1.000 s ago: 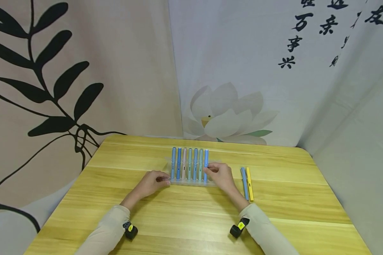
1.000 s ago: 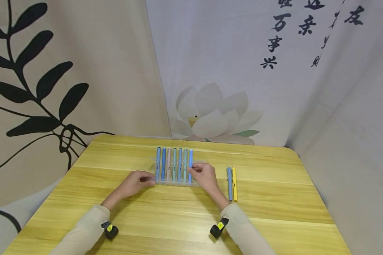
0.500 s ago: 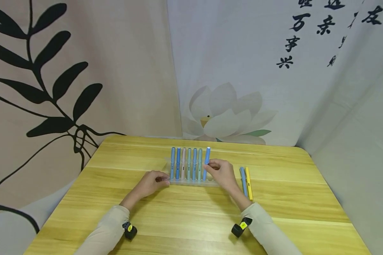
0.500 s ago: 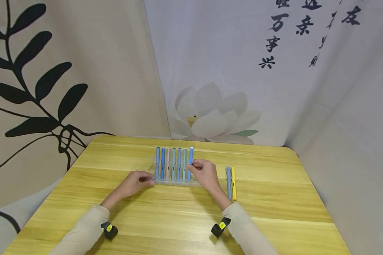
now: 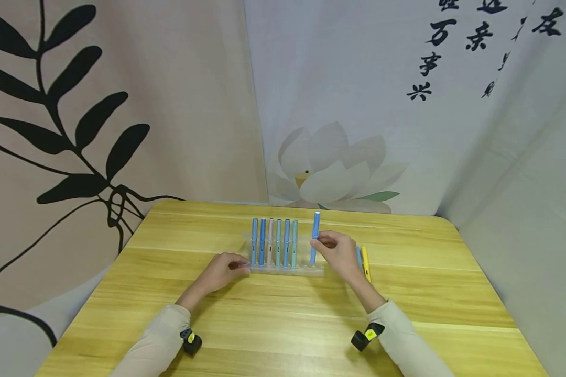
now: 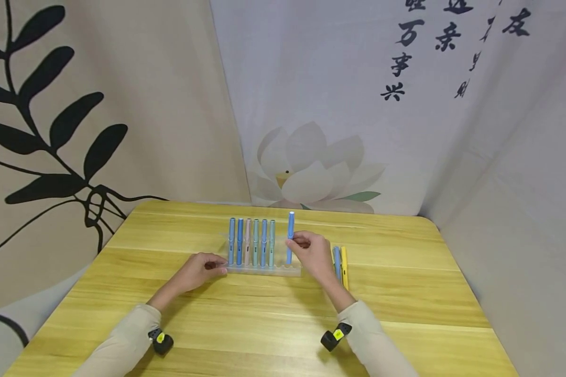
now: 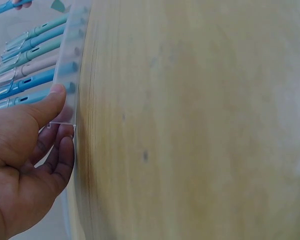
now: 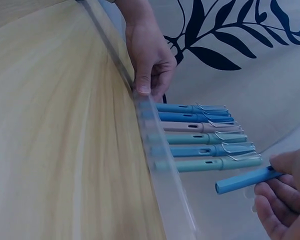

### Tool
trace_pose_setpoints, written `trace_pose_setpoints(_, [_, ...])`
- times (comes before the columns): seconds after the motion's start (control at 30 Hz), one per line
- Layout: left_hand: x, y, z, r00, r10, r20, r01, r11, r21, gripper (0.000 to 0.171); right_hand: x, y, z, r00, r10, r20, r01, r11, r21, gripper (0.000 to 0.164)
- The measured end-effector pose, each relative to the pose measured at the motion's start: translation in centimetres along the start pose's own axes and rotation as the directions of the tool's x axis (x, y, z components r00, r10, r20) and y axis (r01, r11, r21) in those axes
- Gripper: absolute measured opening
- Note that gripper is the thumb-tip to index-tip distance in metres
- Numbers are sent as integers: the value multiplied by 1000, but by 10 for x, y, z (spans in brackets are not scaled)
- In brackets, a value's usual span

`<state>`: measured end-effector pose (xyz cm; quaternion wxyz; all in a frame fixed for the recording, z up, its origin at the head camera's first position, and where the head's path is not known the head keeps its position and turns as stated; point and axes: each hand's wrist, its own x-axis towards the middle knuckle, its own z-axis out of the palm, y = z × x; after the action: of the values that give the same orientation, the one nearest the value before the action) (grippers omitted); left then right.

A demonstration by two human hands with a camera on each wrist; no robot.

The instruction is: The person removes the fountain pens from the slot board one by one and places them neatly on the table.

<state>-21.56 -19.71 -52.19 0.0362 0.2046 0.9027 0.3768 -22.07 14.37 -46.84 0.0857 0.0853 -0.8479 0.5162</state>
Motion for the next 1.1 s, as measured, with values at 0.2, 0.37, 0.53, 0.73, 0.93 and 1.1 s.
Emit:
trace_pose_setpoints(0.2, [0, 1, 0, 1000, -6, 0, 6, 1000, -2, 27, -4, 3, -16, 1000, 5, -7, -5, 1000, 10, 34])
trace_pose_setpoints(0.37, [0, 2, 0, 1000, -5, -1, 5, 1000, 2, 27, -7, 7, -29, 1000, 4, -27, -4, 1000, -21, 36])
trace_pose_setpoints(0.53, [0, 4, -1, 1000, -8, 0, 8, 1000, 8, 27, -9, 13, -41, 999, 12, -52, -15, 999, -51, 36])
trace_pose_setpoints(0.73, [0, 4, -1, 1000, -11, 3, 10, 1000, 4, 27, -13, 22, -53, 997, 15, -71, -21, 997, -75, 39])
trace_pose_setpoints(0.93, [1, 3, 0, 1000, -20, 2, 20, 1000, 5, 28, -19, 30, -65, 995, 48, -88, -57, 993, -99, 38])
trace_pose_setpoints(1.1, [1, 2, 0, 1000, -22, 2, 22, 1000, 3, 28, -24, 39, -75, 991, 84, -105, -94, 991, -97, 37])
